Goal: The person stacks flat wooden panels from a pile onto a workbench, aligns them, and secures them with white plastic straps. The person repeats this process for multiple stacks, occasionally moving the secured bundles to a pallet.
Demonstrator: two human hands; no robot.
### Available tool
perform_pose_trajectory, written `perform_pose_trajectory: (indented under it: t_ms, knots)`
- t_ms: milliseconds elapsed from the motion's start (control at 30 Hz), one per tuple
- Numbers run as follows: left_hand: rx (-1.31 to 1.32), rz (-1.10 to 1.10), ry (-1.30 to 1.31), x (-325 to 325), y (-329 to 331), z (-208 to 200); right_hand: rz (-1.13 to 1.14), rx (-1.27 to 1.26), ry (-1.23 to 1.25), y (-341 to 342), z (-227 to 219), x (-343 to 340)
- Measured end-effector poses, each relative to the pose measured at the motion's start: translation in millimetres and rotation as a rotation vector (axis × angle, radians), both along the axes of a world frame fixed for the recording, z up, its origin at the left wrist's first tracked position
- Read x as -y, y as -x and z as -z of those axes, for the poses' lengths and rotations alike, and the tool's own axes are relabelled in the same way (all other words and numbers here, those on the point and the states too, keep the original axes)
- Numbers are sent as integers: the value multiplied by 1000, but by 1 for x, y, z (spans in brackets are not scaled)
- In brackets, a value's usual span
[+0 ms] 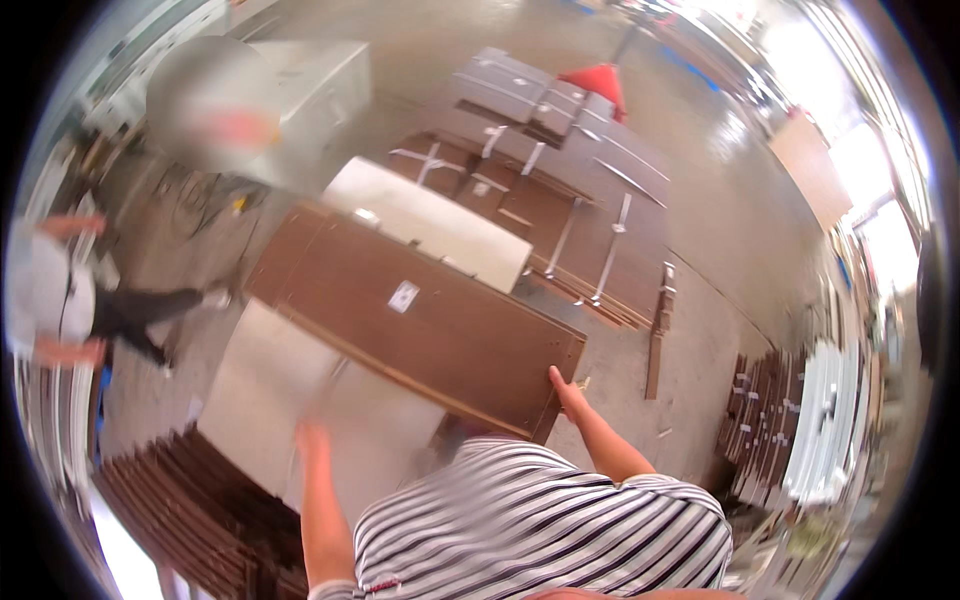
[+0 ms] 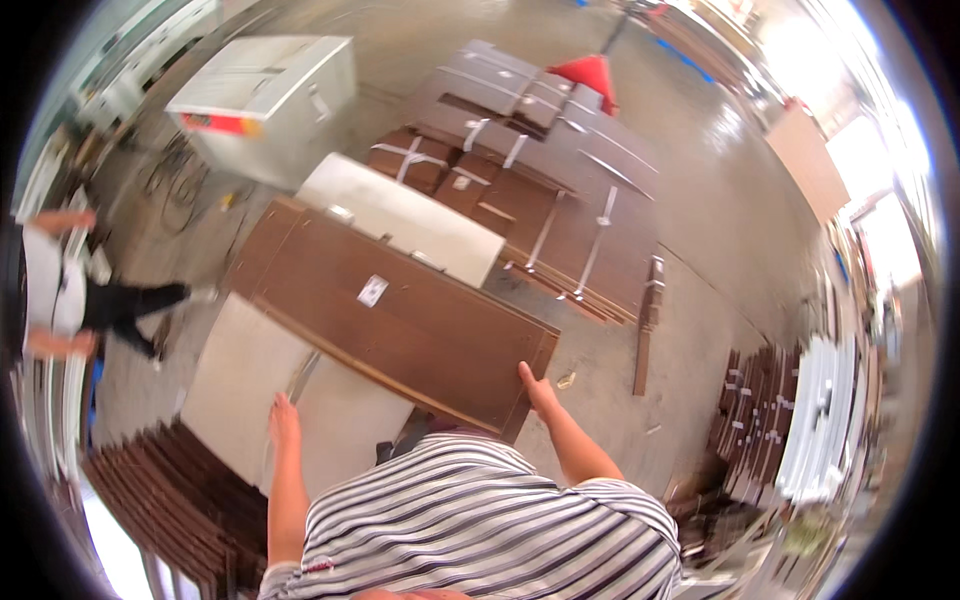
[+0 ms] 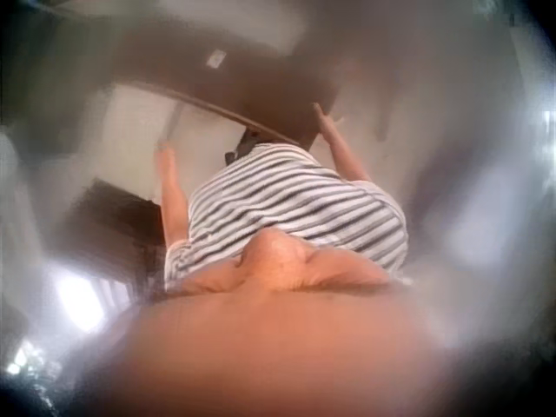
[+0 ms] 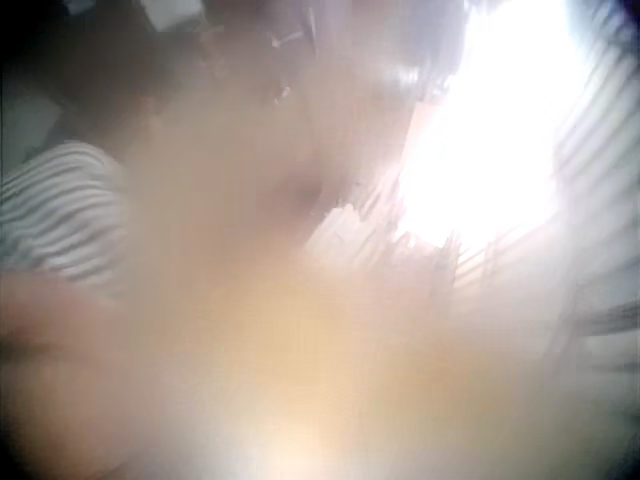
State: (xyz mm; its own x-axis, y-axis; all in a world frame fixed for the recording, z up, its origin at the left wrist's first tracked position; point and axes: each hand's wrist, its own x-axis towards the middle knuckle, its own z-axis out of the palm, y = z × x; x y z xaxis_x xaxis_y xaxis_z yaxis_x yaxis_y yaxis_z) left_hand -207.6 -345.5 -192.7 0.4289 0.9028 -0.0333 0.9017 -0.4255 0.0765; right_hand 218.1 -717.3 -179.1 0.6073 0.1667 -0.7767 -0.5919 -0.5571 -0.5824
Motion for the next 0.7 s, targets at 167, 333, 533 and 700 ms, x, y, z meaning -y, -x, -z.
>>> perform_pose_trajectory:
  t_ms: [167,333,533,700]
  knots:
    - [-119,136,110,-24,-6,-116,-610,1049,517,-26,-46,-23]
    - [187,99,307,-36,-40,-272,-759,1112,-245,7,-134,-139]
    - [1273,174,1281,-13,-104,-340,-1374,1311,-1205,124,-221,-274]
    - [960,169,810,-37,-125,-301,-1427,1509,-1563,138,-271,-308]
